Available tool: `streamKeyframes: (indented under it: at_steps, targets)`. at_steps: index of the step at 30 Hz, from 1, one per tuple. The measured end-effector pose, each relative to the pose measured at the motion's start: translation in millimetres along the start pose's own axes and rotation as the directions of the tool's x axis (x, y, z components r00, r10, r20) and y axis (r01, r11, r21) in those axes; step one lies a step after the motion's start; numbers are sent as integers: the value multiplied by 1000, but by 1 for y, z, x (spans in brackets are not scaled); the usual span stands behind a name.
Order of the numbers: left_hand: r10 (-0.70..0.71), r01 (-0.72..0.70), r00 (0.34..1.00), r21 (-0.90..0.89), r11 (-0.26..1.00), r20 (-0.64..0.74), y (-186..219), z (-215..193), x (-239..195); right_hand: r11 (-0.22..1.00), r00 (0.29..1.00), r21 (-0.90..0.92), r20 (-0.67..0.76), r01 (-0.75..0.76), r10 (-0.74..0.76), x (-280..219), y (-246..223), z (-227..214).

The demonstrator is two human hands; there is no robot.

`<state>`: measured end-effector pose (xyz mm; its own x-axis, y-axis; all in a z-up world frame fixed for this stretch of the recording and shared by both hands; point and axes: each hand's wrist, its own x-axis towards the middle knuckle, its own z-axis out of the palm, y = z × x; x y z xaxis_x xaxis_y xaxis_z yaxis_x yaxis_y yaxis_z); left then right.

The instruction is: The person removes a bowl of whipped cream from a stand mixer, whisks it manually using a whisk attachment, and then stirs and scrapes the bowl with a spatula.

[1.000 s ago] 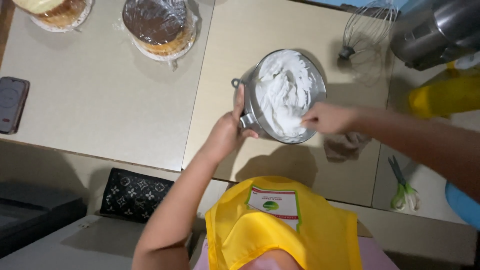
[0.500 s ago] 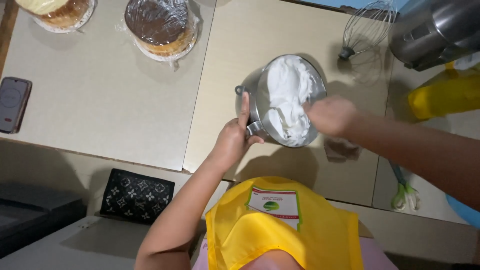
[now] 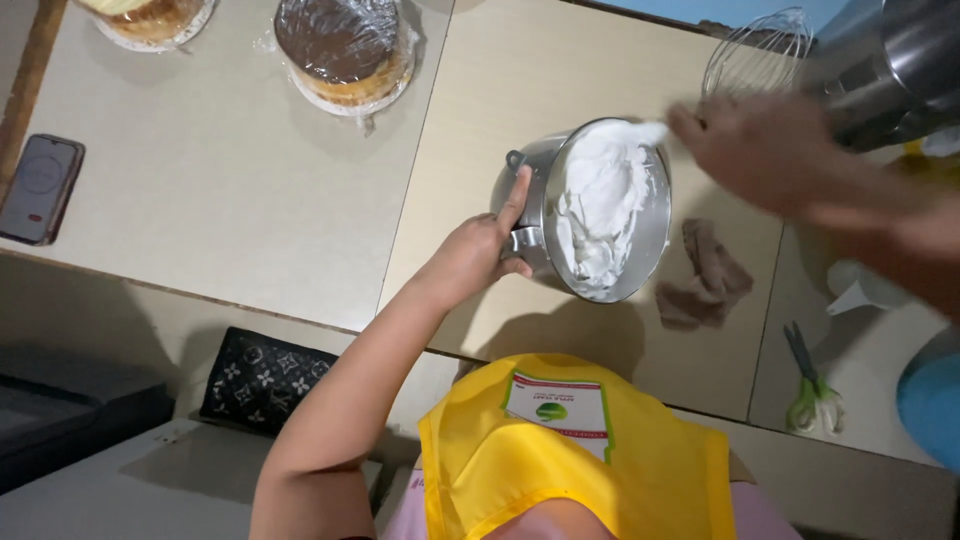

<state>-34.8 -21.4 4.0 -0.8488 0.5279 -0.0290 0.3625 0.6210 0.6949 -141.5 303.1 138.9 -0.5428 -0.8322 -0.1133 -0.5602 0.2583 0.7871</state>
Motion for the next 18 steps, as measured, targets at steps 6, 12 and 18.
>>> streamKeyframes:
  at_steps: [6,12,18]
  targets:
    - [-53,41,997,-210,977,-51,2,-1,-12,631,389,485,872,-606,-297,-11,-52,2]
    - [-311,272,941,-251,929,-131,22,13,-27,-379,583,462,745,-802,-325,-7,-80,-19]
    - [-369,343,901,-148,928,-228,27,38,-30,82,604,624,777,-777,-177,32,-41,-39]
